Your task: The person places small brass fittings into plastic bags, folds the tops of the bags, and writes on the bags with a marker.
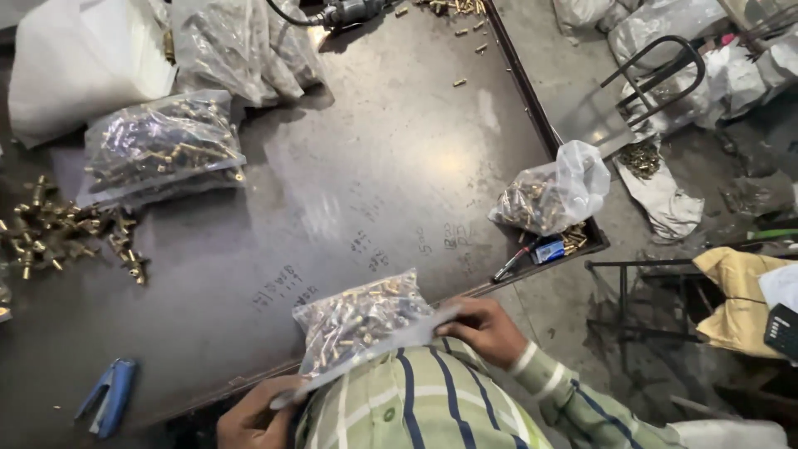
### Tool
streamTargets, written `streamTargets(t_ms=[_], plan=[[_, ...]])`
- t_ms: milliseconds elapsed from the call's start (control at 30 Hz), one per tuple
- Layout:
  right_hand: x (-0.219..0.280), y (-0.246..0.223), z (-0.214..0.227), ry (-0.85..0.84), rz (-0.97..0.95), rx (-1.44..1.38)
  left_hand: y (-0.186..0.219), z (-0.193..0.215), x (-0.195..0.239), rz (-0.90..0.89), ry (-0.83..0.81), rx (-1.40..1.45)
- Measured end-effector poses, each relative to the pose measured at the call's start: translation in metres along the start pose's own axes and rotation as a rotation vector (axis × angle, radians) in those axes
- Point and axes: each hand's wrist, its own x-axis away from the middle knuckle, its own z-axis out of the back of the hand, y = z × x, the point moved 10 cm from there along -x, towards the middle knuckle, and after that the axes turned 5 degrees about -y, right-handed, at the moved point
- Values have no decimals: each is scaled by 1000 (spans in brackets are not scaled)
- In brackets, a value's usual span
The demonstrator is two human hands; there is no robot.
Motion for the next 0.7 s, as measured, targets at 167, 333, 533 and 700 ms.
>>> streamTargets(t_ms=[167, 333, 533, 700], plan=[[-31, 23, 13, 231, 59, 47, 29, 1, -42, -145, 294, -30], [-47, 1, 23, 375, -27, 184, 56, 10, -50, -57, 425, -47], [-33, 23, 14, 368, -240, 45, 46, 5, -41, 15, 385, -107], [-27, 52, 21, 345, -116, 27, 64, 6, -43, -1, 373, -144]])
